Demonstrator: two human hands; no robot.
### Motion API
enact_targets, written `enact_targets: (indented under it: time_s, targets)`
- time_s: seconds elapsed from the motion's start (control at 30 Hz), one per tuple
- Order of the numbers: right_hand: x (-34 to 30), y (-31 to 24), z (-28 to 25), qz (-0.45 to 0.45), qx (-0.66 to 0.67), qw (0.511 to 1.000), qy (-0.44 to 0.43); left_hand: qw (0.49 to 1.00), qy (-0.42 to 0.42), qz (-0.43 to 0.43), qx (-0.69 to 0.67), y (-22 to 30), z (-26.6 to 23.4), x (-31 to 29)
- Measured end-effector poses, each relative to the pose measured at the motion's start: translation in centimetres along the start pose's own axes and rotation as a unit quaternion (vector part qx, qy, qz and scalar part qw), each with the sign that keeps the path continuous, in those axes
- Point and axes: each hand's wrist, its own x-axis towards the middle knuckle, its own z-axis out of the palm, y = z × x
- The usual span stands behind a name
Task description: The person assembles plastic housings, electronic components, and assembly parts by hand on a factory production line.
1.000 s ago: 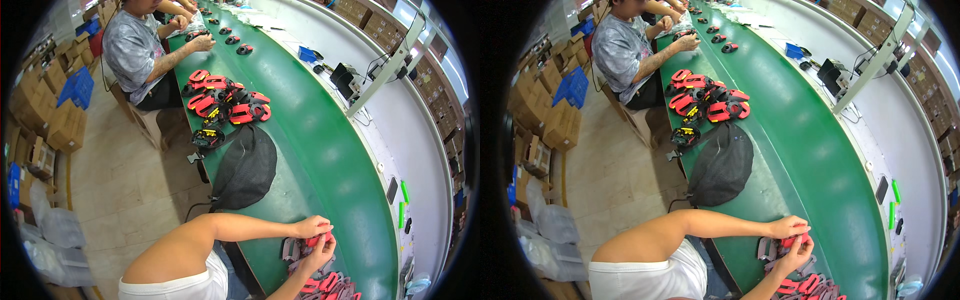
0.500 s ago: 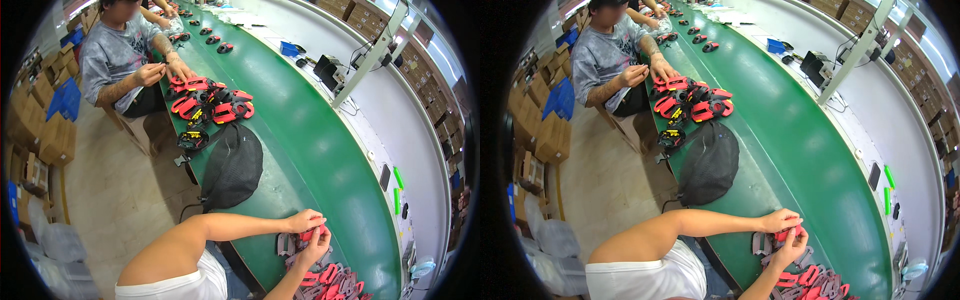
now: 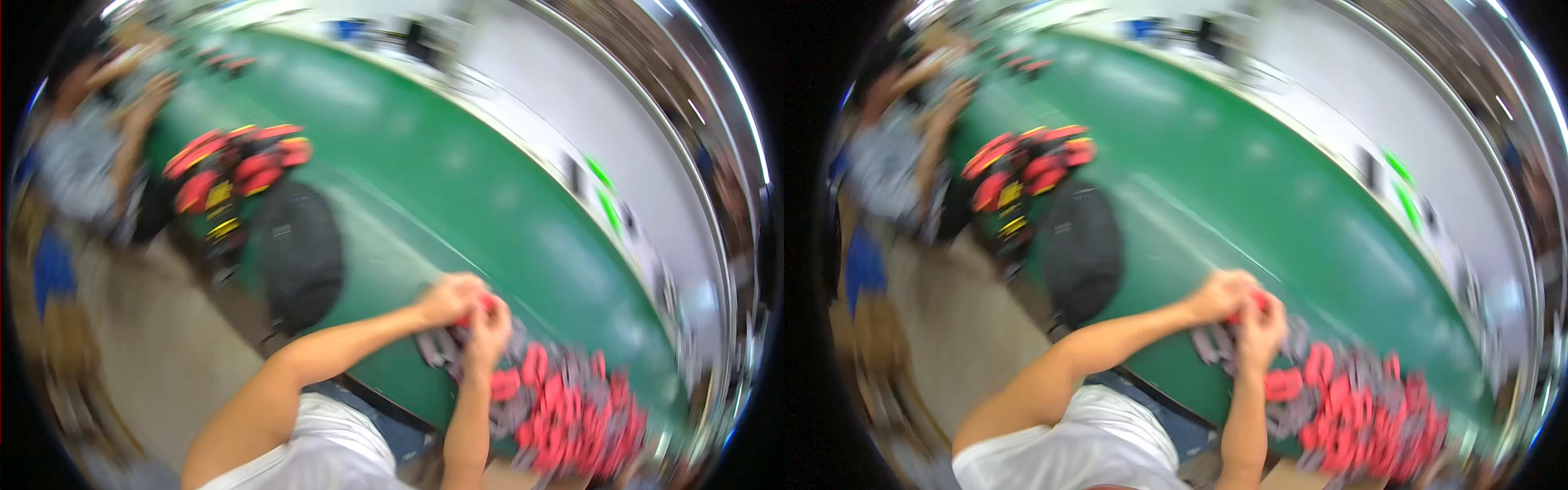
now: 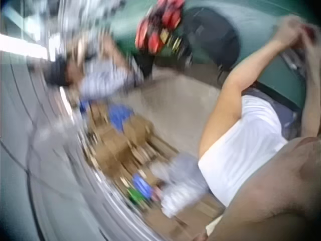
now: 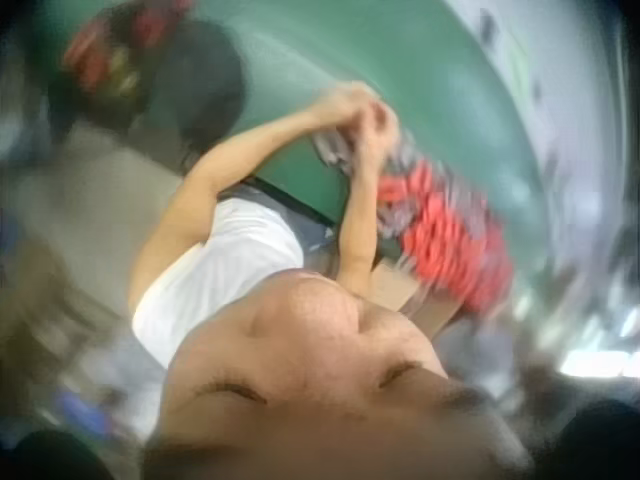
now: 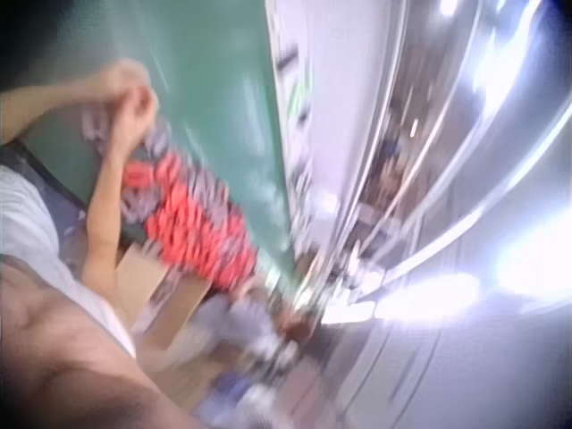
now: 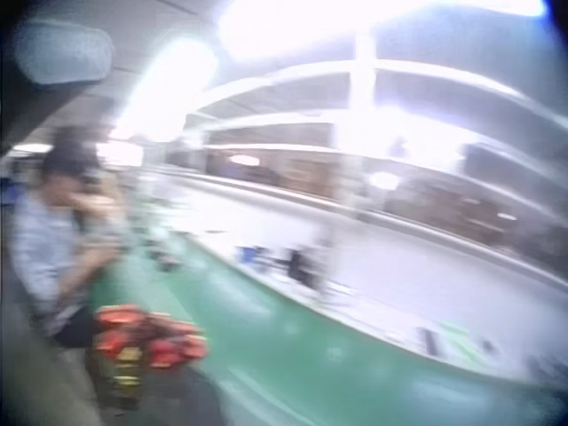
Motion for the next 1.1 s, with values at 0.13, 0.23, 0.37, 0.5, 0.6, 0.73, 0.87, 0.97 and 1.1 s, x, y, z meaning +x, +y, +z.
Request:
enact_targets:
  time_s: [0.13, 0.23, 0.37, 0.5, 0.6, 0.73, 0.87, 0.97, 1.1]
  targets:
    - [0.4, 0.7, 1.9, 0.017, 0.051, 0.998, -0.046, 0.993, 0.004, -0.113, -0.025, 1.5, -3.1, -0.4]
    - [0.5, 0.3, 1.9, -0.053, 0.058, 0.996, -0.039, 0.986, 0.039, -0.130, -0.093, 1.7, -2.4, -0.2]
    - [-0.5, -0.8, -0.1, -0.108, 0.026, 0.994, 0.015, 0.962, 0.045, -0.207, -0.170, 2.1, -0.3, -0.6]
    - [-1.1, -1.1, 1.0, -0.166, -0.013, 0.986, 0.020, 0.970, 0.005, -0.155, -0.185, 1.4, -2.2, -0.9]
    - [-0.8, -0.5, 1.3, -0.156, 0.016, 0.987, 0.031, 0.970, 0.018, -0.166, -0.175, 0.7, -2.5, -0.9]
    - [-0.4, -0.2, 1.2, -0.133, 0.019, 0.990, 0.031, 0.974, 0.035, -0.170, -0.148, 1.7, -1.7, -0.5]
    - [-0.4, -0.9, 0.8, -0.131, 0.014, 0.991, 0.024, 0.982, 0.024, -0.143, -0.123, 2.4, -1.6, -0.6]
    - [-0.4, -0.5, 0.9, -0.132, 0.020, 0.991, 0.028, 0.990, 0.037, -0.119, -0.066, 2.7, -0.9, -0.8]
    - [-0.5, -0.2, 1.0, -0.089, 0.045, 0.995, 0.019, 0.997, -0.002, -0.073, -0.018, 1.8, -1.5, -0.6]
